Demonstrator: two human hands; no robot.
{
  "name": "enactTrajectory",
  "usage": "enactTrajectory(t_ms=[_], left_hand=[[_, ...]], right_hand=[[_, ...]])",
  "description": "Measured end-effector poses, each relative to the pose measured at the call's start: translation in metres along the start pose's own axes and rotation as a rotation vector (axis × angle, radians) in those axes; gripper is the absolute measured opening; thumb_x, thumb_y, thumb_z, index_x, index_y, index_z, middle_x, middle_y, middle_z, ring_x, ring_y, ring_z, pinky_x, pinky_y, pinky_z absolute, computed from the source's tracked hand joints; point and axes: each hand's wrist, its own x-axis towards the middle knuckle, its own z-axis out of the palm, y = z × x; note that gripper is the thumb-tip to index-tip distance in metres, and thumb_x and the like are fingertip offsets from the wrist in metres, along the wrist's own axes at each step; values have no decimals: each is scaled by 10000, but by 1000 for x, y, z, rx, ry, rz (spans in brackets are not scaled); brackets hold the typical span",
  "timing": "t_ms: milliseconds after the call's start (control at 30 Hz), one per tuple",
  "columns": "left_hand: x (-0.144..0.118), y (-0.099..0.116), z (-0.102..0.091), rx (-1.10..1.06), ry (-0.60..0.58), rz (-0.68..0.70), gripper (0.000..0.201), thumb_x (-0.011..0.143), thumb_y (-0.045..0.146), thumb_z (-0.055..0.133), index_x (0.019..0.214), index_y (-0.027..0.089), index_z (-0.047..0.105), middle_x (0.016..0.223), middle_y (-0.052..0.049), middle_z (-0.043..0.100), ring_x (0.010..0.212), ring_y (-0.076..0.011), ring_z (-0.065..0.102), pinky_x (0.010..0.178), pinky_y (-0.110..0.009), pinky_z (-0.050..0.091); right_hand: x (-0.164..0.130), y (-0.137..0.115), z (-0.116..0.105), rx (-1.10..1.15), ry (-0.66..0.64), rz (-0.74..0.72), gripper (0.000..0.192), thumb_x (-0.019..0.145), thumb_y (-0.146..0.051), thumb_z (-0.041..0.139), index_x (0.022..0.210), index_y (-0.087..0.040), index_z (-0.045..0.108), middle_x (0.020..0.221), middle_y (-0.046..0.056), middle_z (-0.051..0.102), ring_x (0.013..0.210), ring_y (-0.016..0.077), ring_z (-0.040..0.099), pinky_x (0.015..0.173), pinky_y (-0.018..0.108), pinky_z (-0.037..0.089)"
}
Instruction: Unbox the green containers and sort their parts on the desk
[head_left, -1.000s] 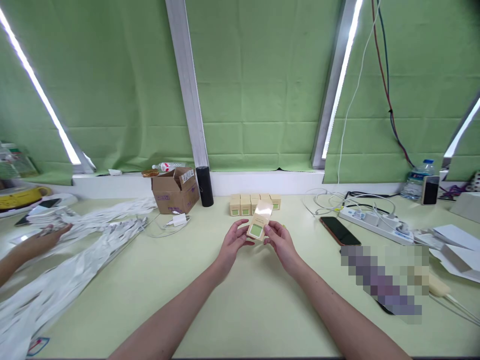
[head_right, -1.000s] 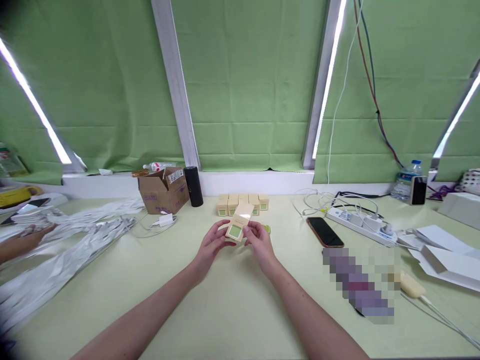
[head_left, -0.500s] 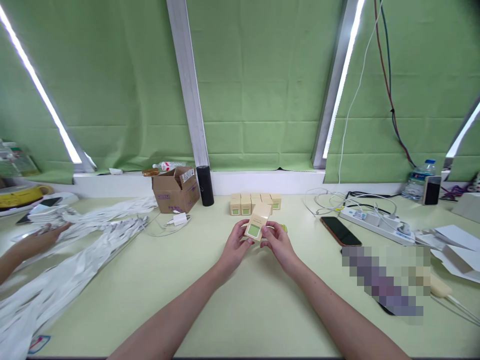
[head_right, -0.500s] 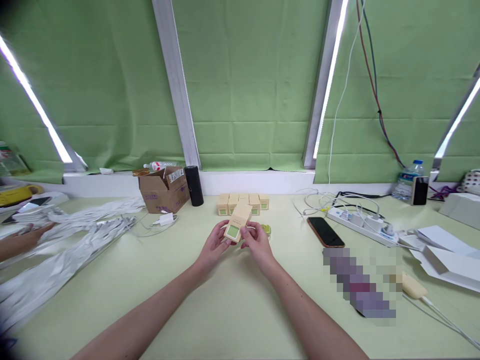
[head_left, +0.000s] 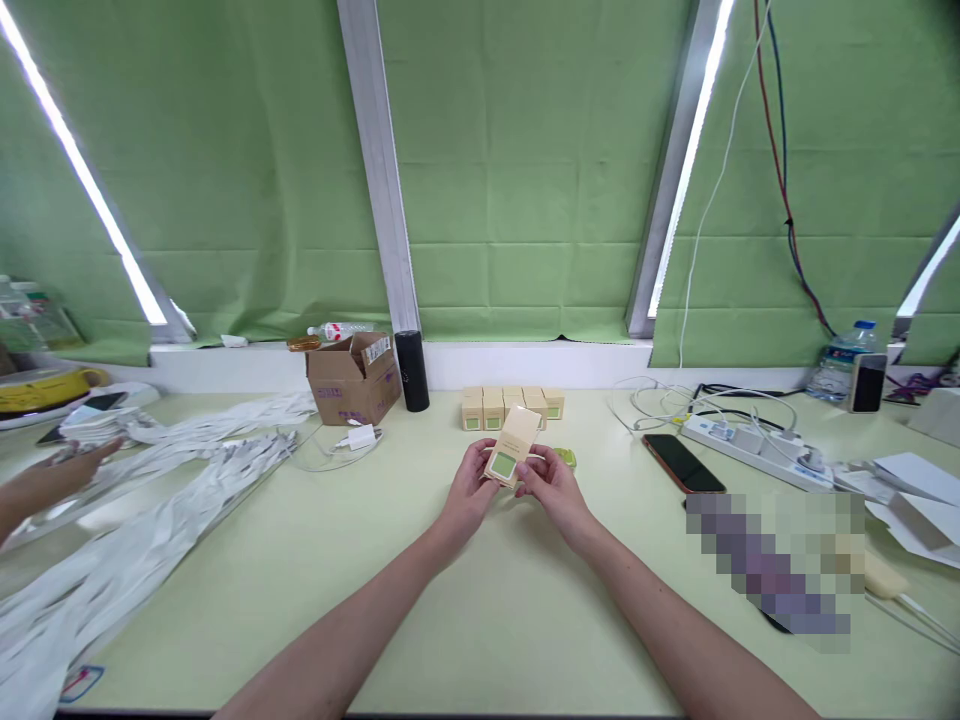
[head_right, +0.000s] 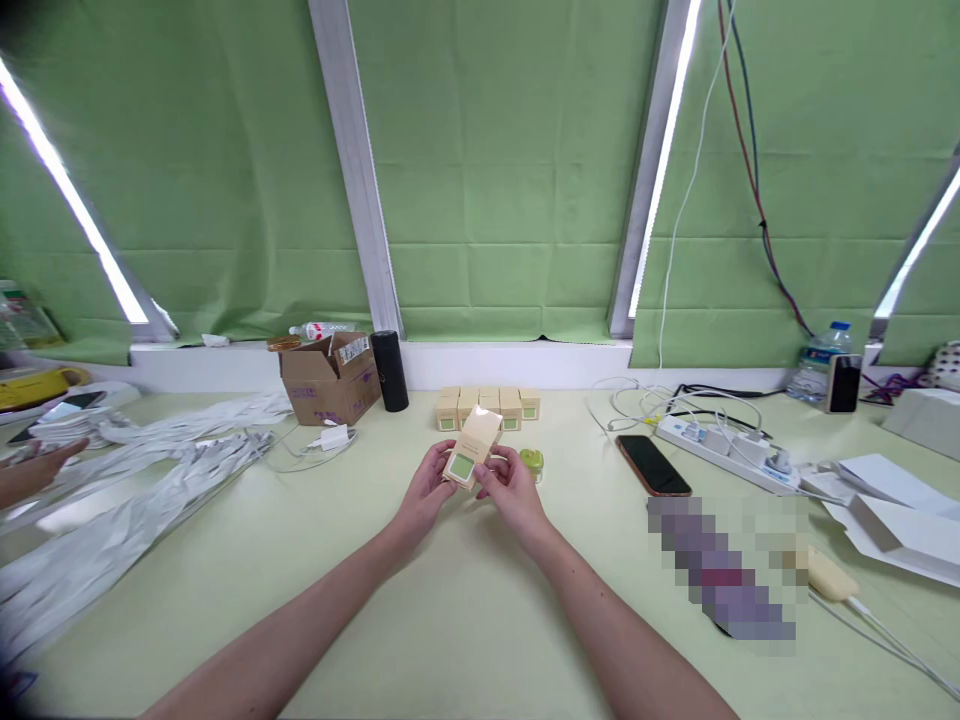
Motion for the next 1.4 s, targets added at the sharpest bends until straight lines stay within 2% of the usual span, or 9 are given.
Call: enactTrajectory(t_ms=[233, 400, 600, 700, 867, 967, 1133, 1300, 1400], left_hand=[[-4, -6, 0, 15, -67, 31, 656, 739, 101, 625, 1360, 259, 488, 1306, -92, 624, 1249, -276, 576, 1005, -391, 502], [-8, 0, 2, 248, -19, 50, 575, 863, 212, 668, 1411, 252, 500, 1369, -116, 622, 1155, -283, 621, 969, -407, 502], [-9, 4, 4, 475, 111, 139, 414, 927, 369, 693, 1310, 231, 618, 1295, -120, 676, 1095, -287, 628, 930, -401, 487], [-8, 3, 0, 561, 93, 173, 386, 976, 388, 620, 1327, 226, 631, 1247, -124, 694, 1083, -289, 634, 929, -405, 493], [-8, 2, -5, 703, 18, 250, 407, 1063, 347, 392, 1383, 222, 610, 1184, -120, 698, 1088, -286, 637, 955, -426, 500], [-7, 2, -5, 718, 50, 242, 385, 1055, 310, 387, 1343, 225, 628, 1163, -112, 705, 1055, -268, 654, 928, -412, 518], [-7, 4, -2, 647, 140, 149, 296, 952, 274, 588, 1239, 238, 654, 1229, -89, 717, 1086, -251, 666, 936, -390, 524], [-8, 6, 1, 571, 106, 77, 464, 828, 322, 766, 1267, 247, 635, 1248, -84, 719, 1101, -263, 656, 933, -378, 524], [-8, 6, 0, 488, 77, 56, 462, 878, 422, 724, 1294, 244, 630, 1241, -83, 724, 1066, -255, 660, 933, -373, 524]], right_hand=[[3, 1, -3, 123, 50, 66, 597, 635, -601, 936, 996, -201, 679, 742, 31, 736, 636, 177, 679, 617, 337, 607], [1, -2, -2, 199, 44, 95, 586, 613, -570, 965, 968, -218, 661, 698, 7, 700, 612, 177, 677, 563, 318, 585], [-1, -3, 0, 197, 41, 115, 568, 637, -541, 963, 980, -211, 653, 725, 13, 714, 625, 159, 661, 548, 272, 527], [-1, -3, 0, 193, 35, 113, 584, 624, -554, 964, 981, -211, 655, 758, 25, 737, 647, 165, 671, 537, 262, 510], [1, -3, -2, 189, 16, 123, 633, 620, -583, 955, 1037, -194, 679, 873, 64, 783, 677, 173, 690, 521, 251, 500], [1, -2, -1, 168, 7, 112, 633, 642, -598, 936, 1058, -200, 677, 894, 71, 792, 685, 192, 704, 523, 264, 510], [0, -2, 1, 119, -15, 89, 657, 624, -612, 939, 1063, -219, 646, 885, 59, 797, 669, 196, 712, 508, 265, 517], [0, -4, -1, 99, -17, 117, 696, 621, -638, 932, 1092, -229, 623, 881, 68, 807, 697, 240, 747, 531, 311, 568], [1, -5, -3, 83, 2, 118, 706, 619, -618, 938, 1111, -221, 624, 893, 88, 813, 739, 271, 761, 573, 351, 598]])
